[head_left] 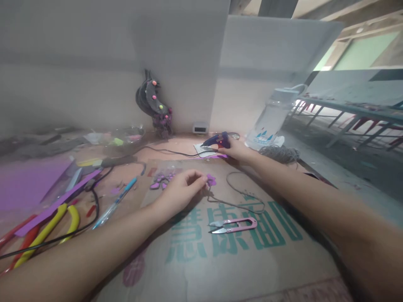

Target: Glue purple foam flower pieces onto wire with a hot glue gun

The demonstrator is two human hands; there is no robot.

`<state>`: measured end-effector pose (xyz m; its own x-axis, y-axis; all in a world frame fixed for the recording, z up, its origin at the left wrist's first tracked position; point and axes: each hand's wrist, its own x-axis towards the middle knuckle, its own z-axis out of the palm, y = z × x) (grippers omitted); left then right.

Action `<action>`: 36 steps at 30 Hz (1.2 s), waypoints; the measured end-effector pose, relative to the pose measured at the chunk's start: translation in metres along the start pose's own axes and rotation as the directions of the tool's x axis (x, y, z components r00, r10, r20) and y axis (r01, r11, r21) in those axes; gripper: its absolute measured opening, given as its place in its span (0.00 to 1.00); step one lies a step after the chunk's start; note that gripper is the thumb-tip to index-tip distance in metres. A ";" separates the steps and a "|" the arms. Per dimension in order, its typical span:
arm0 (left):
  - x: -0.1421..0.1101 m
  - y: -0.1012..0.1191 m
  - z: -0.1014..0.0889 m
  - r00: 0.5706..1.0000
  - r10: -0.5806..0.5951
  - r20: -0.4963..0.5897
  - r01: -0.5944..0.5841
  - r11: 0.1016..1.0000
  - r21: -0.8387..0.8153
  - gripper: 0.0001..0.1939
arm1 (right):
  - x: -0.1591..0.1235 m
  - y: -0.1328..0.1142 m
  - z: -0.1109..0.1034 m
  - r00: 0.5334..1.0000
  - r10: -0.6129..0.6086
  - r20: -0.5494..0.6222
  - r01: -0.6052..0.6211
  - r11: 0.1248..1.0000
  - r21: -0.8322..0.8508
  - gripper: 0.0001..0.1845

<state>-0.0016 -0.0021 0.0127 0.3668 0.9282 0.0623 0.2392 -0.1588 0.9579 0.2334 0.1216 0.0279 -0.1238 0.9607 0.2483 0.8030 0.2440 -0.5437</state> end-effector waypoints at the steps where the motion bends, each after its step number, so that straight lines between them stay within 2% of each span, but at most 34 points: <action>1: 0.000 0.000 0.000 1.000 -0.009 0.001 0.009 1.000 -0.006 0.14 | 0.001 0.000 0.004 1.000 0.008 -0.022 -0.008 1.000 0.008 0.24; 5: 0.000 -0.001 0.000 0.999 -0.040 0.031 0.042 0.998 -0.041 0.14 | 0.000 0.000 0.006 0.997 0.026 -0.071 -0.022 0.998 0.052 0.20; 10: 0.000 -0.003 0.000 0.999 -0.042 0.021 0.042 0.998 -0.038 0.13 | -0.016 -0.008 -0.014 0.996 0.064 -0.069 -0.054 0.989 0.139 0.13; 14: 0.000 -0.002 -0.001 1.000 -0.018 -0.005 0.018 0.999 -0.033 0.14 | -0.066 -0.026 -0.028 0.994 0.062 -0.092 -0.039 0.971 0.235 0.09; 18: -0.002 0.002 -0.002 0.999 -0.027 -0.036 0.026 0.999 -0.031 0.13 | -0.129 -0.041 -0.033 0.998 -0.038 -0.055 0.050 0.968 0.247 0.11; 21: -0.001 0.002 -0.002 0.996 -0.038 -0.076 0.037 0.999 -0.015 0.12 | -0.155 -0.043 -0.031 0.993 -0.121 -0.005 0.119 0.965 0.233 0.12; 26: -0.001 0.001 -0.003 0.994 -0.071 -0.077 0.071 0.997 -0.002 0.12 | -0.158 -0.036 -0.022 0.985 -0.166 -0.049 0.171 0.975 0.143 0.09; 30: 0.000 0.001 -0.004 0.993 -0.073 -0.091 0.069 0.996 -0.050 0.12 | -0.155 -0.030 -0.017 0.976 -0.217 0.009 0.211 0.957 0.199 0.12; 33: 0.002 -0.002 -0.004 0.996 -0.040 -0.078 0.031 0.994 -0.103 0.12 | -0.156 -0.028 -0.015 0.975 -0.216 0.051 0.197 0.949 0.244 0.12; 36: 0.004 -0.005 -0.004 0.998 -0.025 -0.061 0.015 0.986 -0.163 0.11 | -0.156 -0.026 -0.014 0.974 -0.222 0.036 0.212 0.959 0.188 0.12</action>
<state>-0.0050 0.0033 0.0094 0.3051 0.9507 0.0554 0.0944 -0.0880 0.9916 0.2395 -0.0369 0.0142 -0.3201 0.8866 0.3339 0.6342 0.4623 -0.6197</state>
